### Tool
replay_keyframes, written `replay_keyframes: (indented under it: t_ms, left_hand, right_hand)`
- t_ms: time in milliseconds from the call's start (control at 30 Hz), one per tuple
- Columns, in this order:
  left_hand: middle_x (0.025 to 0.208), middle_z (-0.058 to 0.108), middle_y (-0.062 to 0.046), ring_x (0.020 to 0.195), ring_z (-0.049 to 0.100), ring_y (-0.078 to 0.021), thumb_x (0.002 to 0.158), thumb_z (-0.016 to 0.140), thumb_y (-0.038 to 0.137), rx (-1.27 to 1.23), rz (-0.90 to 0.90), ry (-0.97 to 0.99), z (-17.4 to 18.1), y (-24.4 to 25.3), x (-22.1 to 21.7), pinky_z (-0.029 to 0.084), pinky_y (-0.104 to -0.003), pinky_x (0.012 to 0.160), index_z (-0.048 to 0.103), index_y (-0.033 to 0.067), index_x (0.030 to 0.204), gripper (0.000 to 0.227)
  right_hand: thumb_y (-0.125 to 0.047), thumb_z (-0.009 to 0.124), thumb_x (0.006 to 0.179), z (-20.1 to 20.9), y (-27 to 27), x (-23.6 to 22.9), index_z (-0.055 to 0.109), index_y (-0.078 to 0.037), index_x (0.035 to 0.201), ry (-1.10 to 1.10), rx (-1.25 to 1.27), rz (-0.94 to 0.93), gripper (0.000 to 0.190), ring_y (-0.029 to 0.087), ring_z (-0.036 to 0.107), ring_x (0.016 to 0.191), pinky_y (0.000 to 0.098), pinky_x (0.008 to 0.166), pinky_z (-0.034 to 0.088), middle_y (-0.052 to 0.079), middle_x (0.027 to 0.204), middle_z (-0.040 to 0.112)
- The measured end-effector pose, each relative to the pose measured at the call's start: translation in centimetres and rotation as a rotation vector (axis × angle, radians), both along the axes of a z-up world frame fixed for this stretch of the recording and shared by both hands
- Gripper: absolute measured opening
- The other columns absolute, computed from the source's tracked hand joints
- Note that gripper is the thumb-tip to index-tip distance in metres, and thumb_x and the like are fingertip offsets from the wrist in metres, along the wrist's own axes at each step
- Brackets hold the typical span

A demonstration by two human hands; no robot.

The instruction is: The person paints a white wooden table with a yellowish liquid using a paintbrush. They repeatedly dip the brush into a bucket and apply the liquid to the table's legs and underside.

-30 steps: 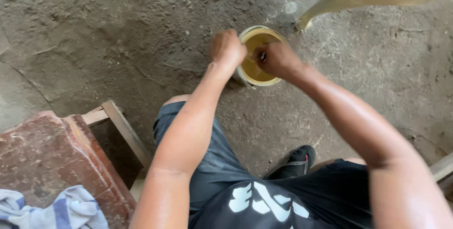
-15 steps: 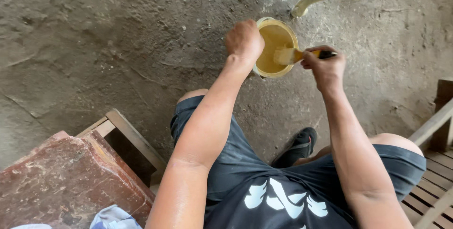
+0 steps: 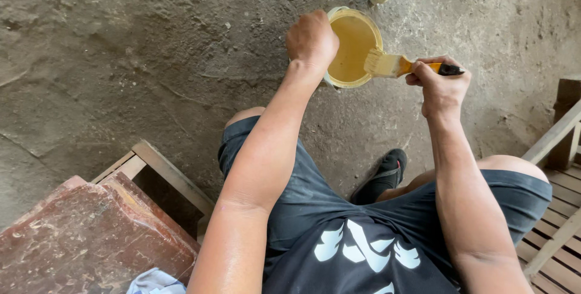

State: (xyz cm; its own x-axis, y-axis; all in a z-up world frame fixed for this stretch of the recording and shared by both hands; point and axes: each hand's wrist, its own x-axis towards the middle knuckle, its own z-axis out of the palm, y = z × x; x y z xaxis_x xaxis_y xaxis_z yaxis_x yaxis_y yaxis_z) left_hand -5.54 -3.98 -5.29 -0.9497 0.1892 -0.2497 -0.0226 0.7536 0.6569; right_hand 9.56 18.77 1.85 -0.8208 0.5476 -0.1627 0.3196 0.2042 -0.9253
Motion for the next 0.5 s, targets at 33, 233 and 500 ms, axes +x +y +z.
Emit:
replay_keyframes:
  t_ms: [33,233,500]
  left_hand:
    - [0.089,0.076,-0.018,0.083,0.077,-0.0322,0.087,0.068,0.015,0.003,-0.004,0.004,0.0,0.0,0.0,0.062,-0.042,0.069,0.076,0.0057,0.093,0.013]
    - [0.09,0.076,-0.018,0.084,0.076,-0.0339,0.084,0.07,0.015,0.021,0.003,0.011,0.2,0.5,0.0,0.062,-0.043,0.07,0.077,0.0064,0.091,0.013]
    - [0.092,0.075,-0.019,0.086,0.076,-0.0354,0.084,0.069,0.015,0.035,0.004,-0.002,0.5,0.6,0.1,0.062,-0.044,0.074,0.076,0.0063,0.092,0.014]
  right_hand:
    - [0.0,0.076,0.093,0.2,0.2,0.1,0.071,0.008,0.098,0.001,0.009,-0.004,0.011,0.018,0.074,0.069,0.028,0.068,0.064,0.015,0.087,0.075]
    - [0.002,0.075,0.093,0.9,0.4,1.0,0.07,0.009,0.1,0.03,-0.038,-0.021,0.011,0.02,0.073,0.069,0.0302,0.068,0.064,0.017,0.088,0.074]
    - [0.001,0.069,0.095,-1.9,-1.4,3.4,0.064,0.006,0.106,0.257,-0.333,-0.226,0.013,0.03,0.075,0.072,0.0409,0.07,0.068,0.02,0.092,0.07]
